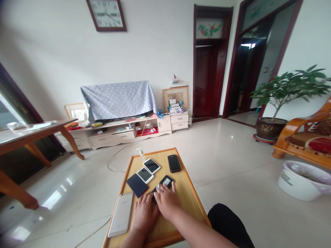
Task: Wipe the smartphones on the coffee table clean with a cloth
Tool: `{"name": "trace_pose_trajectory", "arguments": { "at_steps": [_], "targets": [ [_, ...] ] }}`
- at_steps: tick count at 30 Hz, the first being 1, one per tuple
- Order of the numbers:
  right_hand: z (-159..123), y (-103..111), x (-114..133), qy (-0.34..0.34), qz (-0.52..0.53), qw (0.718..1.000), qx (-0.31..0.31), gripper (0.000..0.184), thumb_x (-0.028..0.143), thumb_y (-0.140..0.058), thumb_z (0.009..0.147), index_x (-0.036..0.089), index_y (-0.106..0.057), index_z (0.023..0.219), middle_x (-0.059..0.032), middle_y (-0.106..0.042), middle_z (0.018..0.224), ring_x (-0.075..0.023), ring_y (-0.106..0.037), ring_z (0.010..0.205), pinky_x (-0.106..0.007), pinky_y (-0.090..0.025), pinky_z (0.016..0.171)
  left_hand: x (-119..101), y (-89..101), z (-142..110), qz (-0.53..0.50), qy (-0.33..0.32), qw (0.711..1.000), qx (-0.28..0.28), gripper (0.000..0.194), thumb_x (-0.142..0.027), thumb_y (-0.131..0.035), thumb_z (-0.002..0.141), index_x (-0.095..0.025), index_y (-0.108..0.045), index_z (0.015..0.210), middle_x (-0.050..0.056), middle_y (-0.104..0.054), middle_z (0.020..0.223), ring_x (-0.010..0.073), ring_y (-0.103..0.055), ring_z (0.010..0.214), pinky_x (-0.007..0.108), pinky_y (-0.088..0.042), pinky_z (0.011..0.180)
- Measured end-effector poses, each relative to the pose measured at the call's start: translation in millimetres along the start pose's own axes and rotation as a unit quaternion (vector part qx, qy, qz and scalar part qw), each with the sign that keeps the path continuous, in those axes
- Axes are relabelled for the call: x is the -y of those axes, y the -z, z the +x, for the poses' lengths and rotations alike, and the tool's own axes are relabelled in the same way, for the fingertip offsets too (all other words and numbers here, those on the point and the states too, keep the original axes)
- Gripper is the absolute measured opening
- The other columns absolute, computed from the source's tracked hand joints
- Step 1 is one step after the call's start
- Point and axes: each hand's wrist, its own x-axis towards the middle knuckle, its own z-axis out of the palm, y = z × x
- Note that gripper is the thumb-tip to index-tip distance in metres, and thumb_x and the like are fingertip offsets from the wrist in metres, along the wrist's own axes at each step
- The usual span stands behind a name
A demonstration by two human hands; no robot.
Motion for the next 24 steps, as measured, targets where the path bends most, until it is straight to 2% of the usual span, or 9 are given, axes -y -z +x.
{"name": "trace_pose_trajectory", "arguments": {
  "at_steps": [3,5,8,11,14,18,21,24],
  "targets": [
    [20,3,-9,-0.032,-0.009,0.999,-0.014,0.061,0.046,-0.011,0.108,0.023,-0.053,0.147,-0.0088,-0.05,0.154,-0.024,-0.037,0.148,-0.055,0.001,0.124,-1,1.5,-1,0.007,0.007,1.0,-0.003,0.054,-0.044,-0.055,0.086,-0.021,-0.059,0.135,0.009,-0.062,0.141,0.0289,-0.05,0.133,0.043,-0.037,0.114],
    [25,0,-4,-0.036,-0.011,0.999,-0.014,0.064,0.047,-0.01,0.108,0.02,-0.053,0.146,-0.0111,-0.049,0.154,-0.0255,-0.036,0.148,-0.055,-0.003,0.124,0,1.5,-1,0.003,0.006,1.0,-0.006,0.055,-0.045,-0.055,0.086,-0.022,-0.059,0.136,0.009,-0.062,0.14,0.0288,-0.05,0.133,0.042,-0.037,0.113],
    [19,-12,12,-0.01,-0.003,1.0,0.001,0.065,0.049,-0.009,0.108,0.023,-0.056,0.144,-0.0082,-0.052,0.152,-0.0227,-0.039,0.147,-0.05,-0.007,0.125,1,0.6,-1,-0.009,0.001,1.0,-0.007,0.057,-0.043,-0.053,0.088,-0.026,-0.054,0.142,0.008,-0.063,0.14,0.028,-0.052,0.131,0.041,-0.037,0.112],
    [16,-18,21,0.017,0.005,1.0,0.015,0.063,0.047,-0.007,0.108,0.028,-0.056,0.144,-0.0038,-0.054,0.151,-0.0188,-0.04,0.146,-0.047,-0.007,0.126,0,0.8,0,-0.011,0.002,1.0,-0.002,0.061,-0.038,-0.052,0.088,-0.028,-0.049,0.147,0.006,-0.06,0.144,0.0278,-0.051,0.132,0.042,-0.036,0.112],
    [27,-16,12,0.022,0.006,1.0,0.019,0.059,0.049,-0.013,0.108,0.03,-0.057,0.142,-0.0027,-0.054,0.152,-0.0193,-0.039,0.146,-0.048,-0.005,0.126,-1,3.5,0,-0.017,0.003,1.0,0.002,0.059,-0.043,-0.051,0.088,-0.025,-0.052,0.145,0.007,-0.061,0.143,0.0279,-0.05,0.132,0.041,-0.036,0.111],
    [44,-11,-6,-0.01,-0.006,1.0,0.001,0.061,0.05,-0.017,0.107,0.02,-0.051,0.148,-0.0103,-0.046,0.157,-0.0251,-0.033,0.15,-0.052,-0.002,0.125,-5,9.5,-1,-0.014,0.021,1.0,0.016,0.058,-0.046,-0.051,0.087,-0.021,-0.057,0.139,0.009,-0.06,0.143,0.0285,-0.048,0.134,0.04,-0.035,0.112],
    [41,-16,-3,-0.012,-0.01,1.0,0.001,0.063,0.049,-0.015,0.107,0.017,-0.047,0.151,-0.0124,-0.043,0.158,-0.0262,-0.03,0.151,-0.053,-0.002,0.125,-8,13.3,-2,-0.014,0.027,0.999,0.014,0.057,-0.044,-0.051,0.086,-0.022,-0.057,0.139,0.009,-0.061,0.142,0.0279,-0.048,0.134,0.04,-0.034,0.111],
    [26,-22,6,0.024,-0.001,0.999,0.022,0.061,0.048,-0.011,0.108,0.024,-0.05,0.149,-0.0061,-0.047,0.156,-0.0212,-0.034,0.149,-0.048,-0.005,0.126,-9,13.8,-2,-0.019,0.019,1.0,0.016,0.058,-0.041,-0.051,0.086,-0.024,-0.055,0.142,0.007,-0.061,0.142,0.0261,-0.051,0.131,0.038,-0.035,0.11]
  ]
}}
